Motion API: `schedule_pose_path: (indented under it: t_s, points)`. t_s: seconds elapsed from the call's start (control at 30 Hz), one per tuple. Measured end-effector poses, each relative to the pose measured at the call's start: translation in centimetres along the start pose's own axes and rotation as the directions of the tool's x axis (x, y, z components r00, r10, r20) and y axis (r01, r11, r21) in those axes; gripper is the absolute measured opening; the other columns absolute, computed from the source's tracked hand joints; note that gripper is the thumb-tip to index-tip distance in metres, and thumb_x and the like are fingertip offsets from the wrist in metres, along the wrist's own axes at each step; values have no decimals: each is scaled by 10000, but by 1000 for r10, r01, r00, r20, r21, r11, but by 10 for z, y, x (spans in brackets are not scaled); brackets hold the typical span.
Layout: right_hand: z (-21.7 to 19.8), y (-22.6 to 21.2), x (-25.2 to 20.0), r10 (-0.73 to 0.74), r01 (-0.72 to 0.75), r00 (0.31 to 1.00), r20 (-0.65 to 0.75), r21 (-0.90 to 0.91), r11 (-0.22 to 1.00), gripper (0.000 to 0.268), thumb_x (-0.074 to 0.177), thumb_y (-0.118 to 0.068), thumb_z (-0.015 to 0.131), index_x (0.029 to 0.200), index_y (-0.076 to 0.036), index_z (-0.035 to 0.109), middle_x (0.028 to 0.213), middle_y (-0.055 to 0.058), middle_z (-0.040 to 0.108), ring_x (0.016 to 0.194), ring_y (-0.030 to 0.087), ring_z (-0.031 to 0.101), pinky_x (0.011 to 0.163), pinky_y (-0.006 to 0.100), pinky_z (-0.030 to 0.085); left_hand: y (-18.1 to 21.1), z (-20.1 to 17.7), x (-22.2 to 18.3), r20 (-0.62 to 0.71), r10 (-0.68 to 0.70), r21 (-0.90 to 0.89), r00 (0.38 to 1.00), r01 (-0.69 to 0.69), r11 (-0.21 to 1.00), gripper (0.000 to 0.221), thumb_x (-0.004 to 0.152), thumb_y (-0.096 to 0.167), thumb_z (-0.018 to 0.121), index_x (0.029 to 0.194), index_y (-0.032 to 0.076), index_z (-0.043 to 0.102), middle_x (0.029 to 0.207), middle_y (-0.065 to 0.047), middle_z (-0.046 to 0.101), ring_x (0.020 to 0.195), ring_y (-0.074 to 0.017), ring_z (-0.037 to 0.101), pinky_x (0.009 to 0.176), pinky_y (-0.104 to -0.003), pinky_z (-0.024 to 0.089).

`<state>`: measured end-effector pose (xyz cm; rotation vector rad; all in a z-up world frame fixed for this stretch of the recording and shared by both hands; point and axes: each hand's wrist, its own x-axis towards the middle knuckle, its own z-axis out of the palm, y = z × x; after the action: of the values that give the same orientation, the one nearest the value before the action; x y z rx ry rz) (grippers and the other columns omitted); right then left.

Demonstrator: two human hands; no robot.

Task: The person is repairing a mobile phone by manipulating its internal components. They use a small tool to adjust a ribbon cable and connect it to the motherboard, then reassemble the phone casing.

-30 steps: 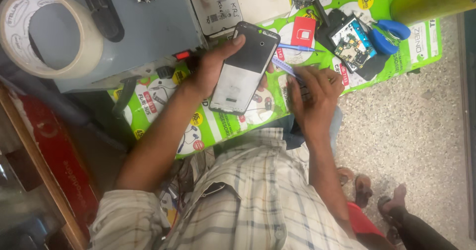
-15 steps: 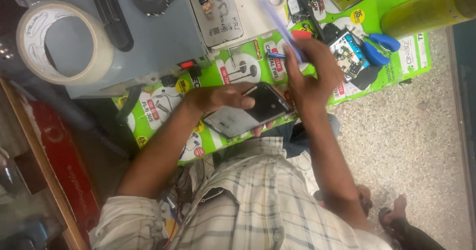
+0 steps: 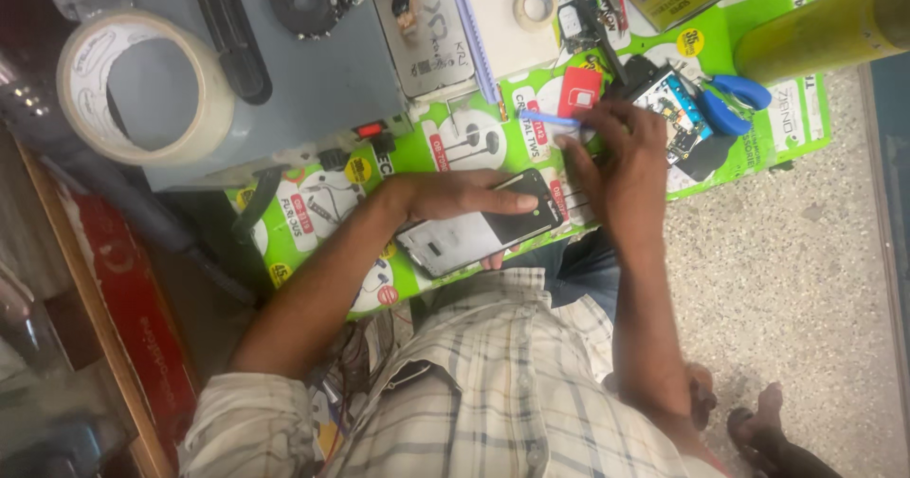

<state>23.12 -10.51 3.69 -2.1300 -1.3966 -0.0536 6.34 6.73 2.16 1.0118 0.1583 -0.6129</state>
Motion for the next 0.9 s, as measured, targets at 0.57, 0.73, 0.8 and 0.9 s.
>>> schedule_pose_path:
  t_s: [0.57, 0.73, 0.8, 0.9]
  points:
    - [11, -12, -5, 11, -11, 1000, -24, 12, 1000, 300, 937, 35, 724, 1221, -62, 719, 1150, 139, 657, 1091, 335, 560, 958, 424, 476, -2, -3, 3, 20, 20, 40, 1000, -21, 999, 590, 988, 528, 547, 1183, -23, 626, 850, -136, 732, 724, -189, 730, 657, -316, 593]
    - [17, -10, 2, 20, -25, 999, 27, 164, 986, 275, 991, 29, 722, 1257, -39, 701, 1116, 160, 682, 1066, 337, 583, 955, 426, 484, -2, -3, 0, 4, 10, 46, 1000, -10, 999, 569, 994, 503, 555, 1153, -36, 644, 847, -133, 741, 742, -193, 740, 677, -317, 601]
    - [18, -2, -3, 184, -180, 983, 2, 223, 958, 249, 988, -11, 735, 1226, -85, 731, 1075, 127, 712, 1008, 283, 635, 914, 392, 512, 0, -2, 1, 6, 23, 31, 1000, -23, 999, 558, 993, 493, 561, 1174, -29, 639, 865, -124, 744, 749, -191, 739, 683, -317, 596]
    - [9, 22, -15, 161, -134, 971, -179, 153, 979, 312, 983, 8, 782, 1267, -113, 734, 1231, 89, 753, 1093, 266, 685, 976, 371, 537, 1, -4, 1, -41, -27, 56, 999, 30, 998, 532, 975, 478, 561, 1180, -7, 637, 865, -118, 757, 744, -188, 747, 674, -316, 603]
